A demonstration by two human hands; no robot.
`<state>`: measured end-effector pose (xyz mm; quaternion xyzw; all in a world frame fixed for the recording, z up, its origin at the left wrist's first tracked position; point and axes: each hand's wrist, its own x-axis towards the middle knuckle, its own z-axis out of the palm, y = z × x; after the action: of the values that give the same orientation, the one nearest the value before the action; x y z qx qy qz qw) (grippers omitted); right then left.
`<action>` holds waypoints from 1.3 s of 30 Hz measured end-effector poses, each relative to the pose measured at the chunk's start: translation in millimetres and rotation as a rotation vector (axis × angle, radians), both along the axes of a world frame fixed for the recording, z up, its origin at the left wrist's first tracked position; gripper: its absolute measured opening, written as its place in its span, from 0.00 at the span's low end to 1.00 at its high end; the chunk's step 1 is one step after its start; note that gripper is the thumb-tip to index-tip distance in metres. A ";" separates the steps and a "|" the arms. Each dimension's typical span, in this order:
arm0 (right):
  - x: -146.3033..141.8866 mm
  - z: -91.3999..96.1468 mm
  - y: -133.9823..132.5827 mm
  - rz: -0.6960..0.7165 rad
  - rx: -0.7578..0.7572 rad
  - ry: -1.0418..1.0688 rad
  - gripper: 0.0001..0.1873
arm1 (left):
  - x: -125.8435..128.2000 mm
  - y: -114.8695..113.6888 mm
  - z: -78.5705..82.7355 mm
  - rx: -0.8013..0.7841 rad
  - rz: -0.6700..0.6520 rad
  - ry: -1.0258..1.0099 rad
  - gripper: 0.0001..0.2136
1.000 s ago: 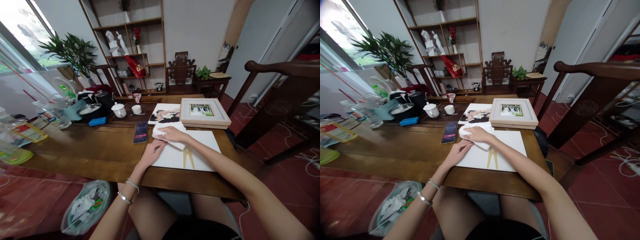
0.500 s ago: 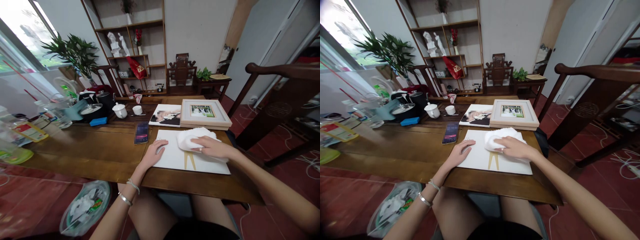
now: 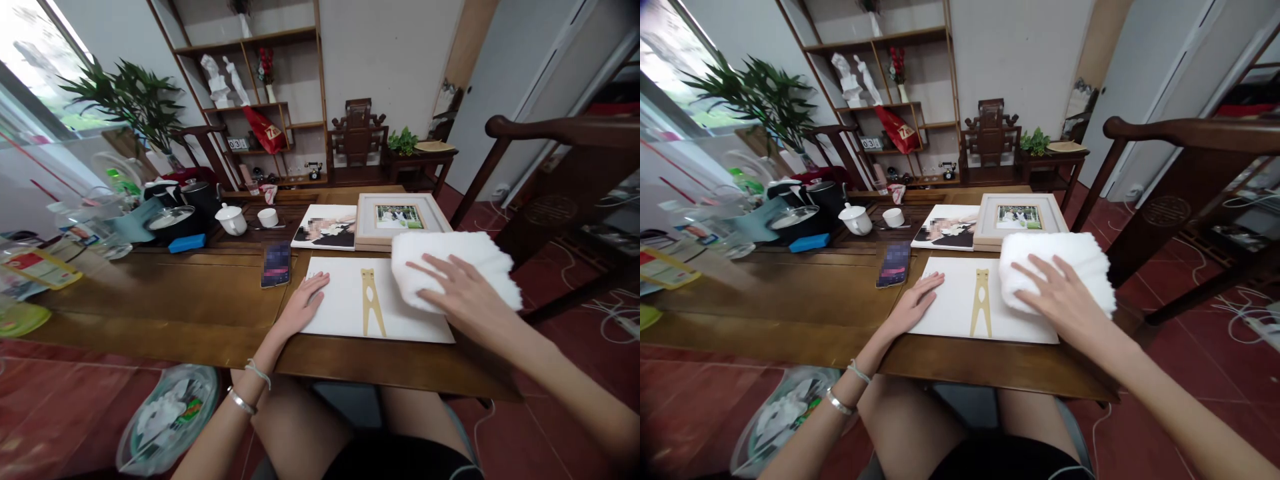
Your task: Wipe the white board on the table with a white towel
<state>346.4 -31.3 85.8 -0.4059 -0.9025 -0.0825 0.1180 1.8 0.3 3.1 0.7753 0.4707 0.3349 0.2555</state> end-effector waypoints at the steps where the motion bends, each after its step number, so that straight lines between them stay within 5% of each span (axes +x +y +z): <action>1: -6.2 -7.9 2.2 0.018 -0.029 -0.034 0.24 | 0.0 0.0 -0.2 0.005 -0.003 0.011 0.18; 6: -22.3 -32.1 0.6 0.064 -0.172 -0.118 0.34 | 1.2 -1.2 2.7 0.003 -0.007 0.056 0.18; 14: -10.4 -19.2 -42.7 0.172 -0.343 -0.004 0.29 | 2.0 -1.4 1.9 0.016 -0.002 0.064 0.18; 21: -14.7 -32.8 24.5 0.187 -0.287 0.074 0.18 | 1.6 -1.9 2.9 0.028 0.004 0.061 0.18; 25: -23.6 -32.6 48.6 0.139 -0.301 0.068 0.20 | 1.0 -1.7 3.5 0.031 -0.001 0.059 0.18; 35: -8.8 -12.2 -38.1 0.200 -0.439 0.012 0.27 | 1.9 -1.4 2.5 0.019 0.001 0.055 0.18; 39: -8.4 -12.8 -16.0 0.162 -0.478 0.031 0.18 | 2.0 -1.4 3.2 0.019 0.004 0.058 0.18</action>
<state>338.1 -47.3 72.9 -0.3497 -0.9240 0.1494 0.0388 3.8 -1.1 6.4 0.7861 0.4761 0.3173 0.2338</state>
